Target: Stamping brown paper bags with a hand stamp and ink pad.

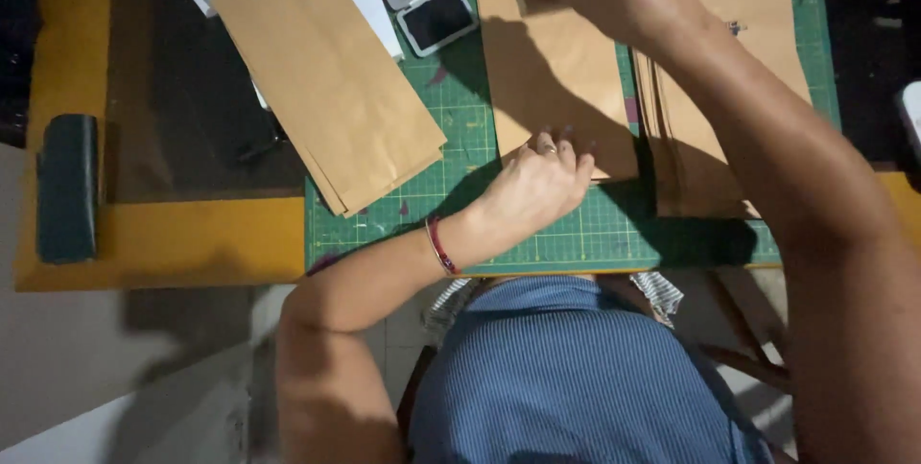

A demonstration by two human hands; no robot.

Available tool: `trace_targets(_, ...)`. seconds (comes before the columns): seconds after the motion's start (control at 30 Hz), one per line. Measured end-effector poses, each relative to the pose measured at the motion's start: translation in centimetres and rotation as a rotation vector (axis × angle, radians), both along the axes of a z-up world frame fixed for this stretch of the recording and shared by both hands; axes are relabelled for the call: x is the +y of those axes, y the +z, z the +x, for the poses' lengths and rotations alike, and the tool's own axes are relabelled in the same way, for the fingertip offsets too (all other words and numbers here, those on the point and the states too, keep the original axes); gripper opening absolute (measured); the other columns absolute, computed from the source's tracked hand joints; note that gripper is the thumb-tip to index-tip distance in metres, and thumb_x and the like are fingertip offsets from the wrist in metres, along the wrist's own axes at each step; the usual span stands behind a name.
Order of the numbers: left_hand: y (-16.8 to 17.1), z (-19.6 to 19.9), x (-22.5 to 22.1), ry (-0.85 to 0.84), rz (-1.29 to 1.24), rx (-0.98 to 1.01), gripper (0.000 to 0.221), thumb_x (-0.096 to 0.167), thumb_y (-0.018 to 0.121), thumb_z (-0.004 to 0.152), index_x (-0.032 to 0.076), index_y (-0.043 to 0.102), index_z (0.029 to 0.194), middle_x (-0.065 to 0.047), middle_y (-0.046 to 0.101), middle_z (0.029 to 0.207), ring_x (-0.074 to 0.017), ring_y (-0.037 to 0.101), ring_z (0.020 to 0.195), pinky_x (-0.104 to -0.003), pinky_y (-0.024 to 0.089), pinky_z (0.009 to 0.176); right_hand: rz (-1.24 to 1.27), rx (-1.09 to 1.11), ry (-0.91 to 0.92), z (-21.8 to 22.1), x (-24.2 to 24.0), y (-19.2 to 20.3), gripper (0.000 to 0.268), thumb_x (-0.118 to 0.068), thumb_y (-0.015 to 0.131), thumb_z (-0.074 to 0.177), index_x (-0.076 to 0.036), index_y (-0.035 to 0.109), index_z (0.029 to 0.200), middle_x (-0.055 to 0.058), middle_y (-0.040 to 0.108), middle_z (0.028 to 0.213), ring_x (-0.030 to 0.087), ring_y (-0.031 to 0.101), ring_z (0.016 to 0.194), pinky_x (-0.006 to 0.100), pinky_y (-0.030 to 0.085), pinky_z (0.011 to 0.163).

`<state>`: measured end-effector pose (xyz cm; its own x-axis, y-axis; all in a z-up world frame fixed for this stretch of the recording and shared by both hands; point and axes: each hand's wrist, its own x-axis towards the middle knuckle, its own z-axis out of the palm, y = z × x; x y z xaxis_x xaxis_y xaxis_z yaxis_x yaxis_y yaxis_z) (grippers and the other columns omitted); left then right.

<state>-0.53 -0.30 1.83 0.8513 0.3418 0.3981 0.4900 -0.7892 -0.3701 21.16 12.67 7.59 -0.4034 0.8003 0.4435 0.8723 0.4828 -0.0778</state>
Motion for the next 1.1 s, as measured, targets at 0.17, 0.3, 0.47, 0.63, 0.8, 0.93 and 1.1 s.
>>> trace_targets(0.17,-0.7,0.2,0.0,0.002,-0.002,0.002,0.025,0.01,0.072,0.095,0.016,0.07,0.12,-0.016,0.079,0.104,-0.0297,0.076,0.092,-0.034,0.06,0.051,0.027,-0.024,-0.009,0.5,-1.6,-1.5,0.023,-0.011,0.093,0.112,-0.003,0.078,0.097,0.008,0.069,0.077,0.024,0.066,0.068,0.038,0.048,0.058)
trace_targets(0.3,-0.8,0.2,-0.1,0.022,0.011,-0.029,0.021,0.01,0.069,0.096,0.016,0.069,0.116,-0.009,0.072,0.093,-0.0283,0.076,0.091,-0.031,0.055,0.049,0.048,-0.001,0.003,0.9,-0.9,-4.2,0.025,-0.017,0.09,0.113,-0.002,0.07,0.111,0.007,0.073,0.088,0.028,0.069,0.073,0.04,0.049,0.059)
trace_targets(0.47,-1.3,0.4,0.1,0.016,0.025,-0.052,0.023,0.009,0.066,0.096,0.016,0.069,0.118,-0.016,0.077,0.109,-0.0286,0.073,0.086,-0.033,0.053,0.046,0.011,-0.02,-0.02,0.5,-0.3,-5.7,0.021,-0.015,0.083,0.115,-0.004,0.065,0.112,0.003,0.073,0.083,0.025,0.07,0.068,0.04,0.049,0.056)
trace_targets(0.63,-1.2,0.3,0.1,0.021,0.03,-0.058,0.026,0.007,0.069,0.094,0.016,0.069,0.118,-0.013,0.072,0.1,-0.0214,0.064,0.075,-0.029,0.051,0.047,0.081,-0.08,-0.114,0.3,0.6,-7.4,0.021,-0.025,0.082,0.11,-0.011,0.067,0.111,0.0,0.074,0.081,0.027,0.071,0.067,0.043,0.05,0.052)
trace_targets(0.8,-0.5,0.1,0.1,0.007,0.042,-0.085,0.022,0.007,0.067,0.099,0.018,0.072,0.118,-0.016,0.074,0.103,-0.0234,0.066,0.077,-0.03,0.051,0.049,0.074,-0.045,-0.12,-0.7,1.0,-8.5,0.03,-0.036,0.076,0.111,-0.009,0.063,0.106,0.012,0.066,0.07,0.037,0.062,0.054,0.047,0.044,0.049)
trace_targets(0.93,-1.1,0.1,-0.2,0.017,0.057,-0.029,0.025,0.006,0.068,0.096,0.017,0.07,0.118,-0.009,0.067,0.097,-0.0187,0.06,0.073,-0.028,0.048,0.047,0.136,-0.072,-0.149,-1.1,0.8,-9.1,0.022,-0.027,0.072,0.112,-0.009,0.061,0.106,0.007,0.064,0.071,0.029,0.058,0.05,0.042,0.043,0.046)
trace_targets(1.1,-0.6,0.1,-0.2,0.031,0.042,-0.037,0.019,0.009,0.065,0.097,0.019,0.069,0.114,-0.012,0.074,0.102,-0.0182,0.063,0.076,-0.028,0.05,0.049,0.195,-0.156,-0.168,-1.3,0.6,-9.0,0.028,-0.029,0.074,0.116,-0.01,0.056,0.106,0.006,0.059,0.065,0.027,0.057,0.047,0.039,0.04,0.041)
